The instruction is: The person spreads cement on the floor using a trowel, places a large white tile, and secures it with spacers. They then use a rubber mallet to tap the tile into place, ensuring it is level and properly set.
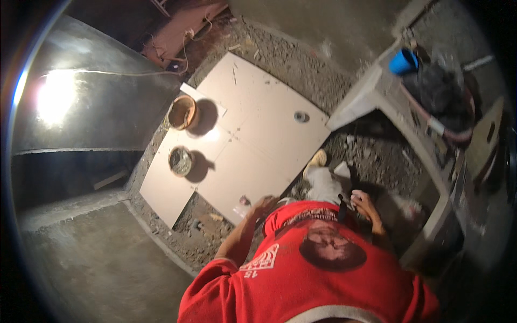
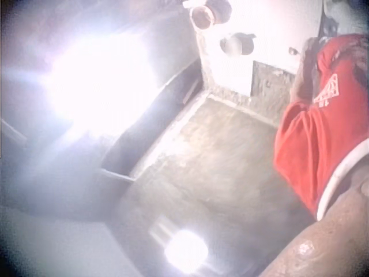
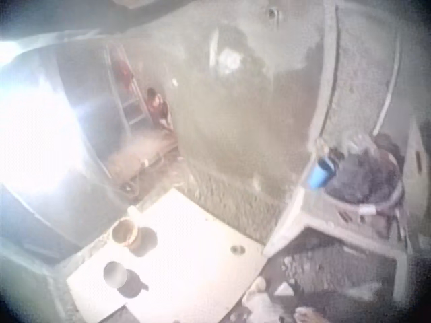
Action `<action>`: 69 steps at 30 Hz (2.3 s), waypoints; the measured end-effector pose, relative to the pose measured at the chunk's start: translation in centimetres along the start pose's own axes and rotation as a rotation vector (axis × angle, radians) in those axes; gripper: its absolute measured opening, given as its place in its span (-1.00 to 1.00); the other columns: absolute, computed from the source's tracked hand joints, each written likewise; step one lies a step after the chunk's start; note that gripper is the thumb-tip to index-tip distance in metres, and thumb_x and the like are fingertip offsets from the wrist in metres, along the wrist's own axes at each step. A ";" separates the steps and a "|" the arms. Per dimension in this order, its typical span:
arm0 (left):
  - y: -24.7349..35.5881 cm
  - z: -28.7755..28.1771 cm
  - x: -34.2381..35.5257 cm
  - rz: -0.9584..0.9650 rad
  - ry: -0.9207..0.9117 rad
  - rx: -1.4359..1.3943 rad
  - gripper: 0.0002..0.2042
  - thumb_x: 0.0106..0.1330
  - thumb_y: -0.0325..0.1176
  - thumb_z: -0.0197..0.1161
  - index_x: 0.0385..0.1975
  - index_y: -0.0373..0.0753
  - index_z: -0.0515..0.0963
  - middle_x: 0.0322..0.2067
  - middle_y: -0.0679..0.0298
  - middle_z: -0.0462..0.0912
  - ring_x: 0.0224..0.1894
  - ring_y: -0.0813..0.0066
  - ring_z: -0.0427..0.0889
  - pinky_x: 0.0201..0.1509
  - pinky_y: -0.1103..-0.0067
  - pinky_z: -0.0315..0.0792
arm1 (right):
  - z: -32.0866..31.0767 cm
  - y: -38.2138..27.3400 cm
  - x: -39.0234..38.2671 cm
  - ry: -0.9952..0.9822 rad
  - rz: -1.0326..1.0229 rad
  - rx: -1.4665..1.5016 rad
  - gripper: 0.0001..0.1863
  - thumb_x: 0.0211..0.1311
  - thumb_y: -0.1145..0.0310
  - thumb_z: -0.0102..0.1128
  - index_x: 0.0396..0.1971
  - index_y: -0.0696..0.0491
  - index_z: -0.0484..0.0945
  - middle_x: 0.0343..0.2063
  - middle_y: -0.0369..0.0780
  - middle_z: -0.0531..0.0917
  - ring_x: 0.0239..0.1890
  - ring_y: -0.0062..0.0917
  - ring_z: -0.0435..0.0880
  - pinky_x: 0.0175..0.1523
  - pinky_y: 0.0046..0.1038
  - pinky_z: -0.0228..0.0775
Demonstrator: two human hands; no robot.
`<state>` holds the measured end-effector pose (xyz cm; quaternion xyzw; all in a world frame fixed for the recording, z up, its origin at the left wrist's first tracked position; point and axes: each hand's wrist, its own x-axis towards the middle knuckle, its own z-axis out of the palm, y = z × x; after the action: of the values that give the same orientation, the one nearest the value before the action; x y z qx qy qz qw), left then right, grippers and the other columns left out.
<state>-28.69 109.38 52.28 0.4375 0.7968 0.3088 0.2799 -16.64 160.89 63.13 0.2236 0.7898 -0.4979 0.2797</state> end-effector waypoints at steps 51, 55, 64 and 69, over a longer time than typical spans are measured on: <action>-42.5 -72.2 49.9 -1.013 0.454 -0.907 -0.53 0.51 0.06 0.09 0.13 -0.23 0.54 0.09 0.01 0.66 0.12 0.01 0.66 0.14 0.22 0.56 | -24.2 -78.7 106.2 -0.364 -0.018 -0.448 -0.46 0.45 -0.07 0.26 0.21 0.01 0.59 0.02 -0.26 0.73 0.10 -0.47 0.67 0.16 -0.39 0.51; -48.9 -79.5 50.7 -1.024 0.546 -0.992 -0.51 0.50 0.08 0.09 0.13 -0.22 0.54 0.09 0.02 0.66 0.13 0.02 0.65 0.14 0.22 0.55 | -20.0 -90.8 112.0 -0.414 -0.024 -0.512 -0.40 0.42 -0.16 0.28 0.19 0.01 0.63 0.00 -0.29 0.74 0.08 -0.51 0.67 0.19 -0.42 0.50; -63.2 -96.6 52.2 -0.949 0.799 -1.333 -0.49 0.49 0.13 0.09 0.13 -0.21 0.54 0.09 0.04 0.66 0.13 0.04 0.65 0.16 0.23 0.54 | -12.5 -115.0 116.5 -0.523 -0.426 -0.132 -0.68 0.56 0.22 0.18 0.14 0.06 0.64 -0.23 -0.31 0.72 -0.22 -0.65 0.61 -0.07 -0.49 0.50; -70.6 -103.7 48.8 -0.904 0.790 -1.791 -0.47 0.49 0.15 0.09 0.13 -0.20 0.54 0.09 0.05 0.66 0.14 0.05 0.64 0.17 0.23 0.53 | -8.3 -127.1 121.1 -0.261 -0.735 -0.073 -0.59 0.51 0.21 0.23 0.21 0.13 0.58 -0.24 -0.31 0.70 -0.27 -0.65 0.58 -0.13 -0.51 0.48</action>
<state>-162.48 96.09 59.29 -0.3920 0.4029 0.7669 0.3096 -188.78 126.13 69.61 -0.1495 0.7923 -0.5607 0.1886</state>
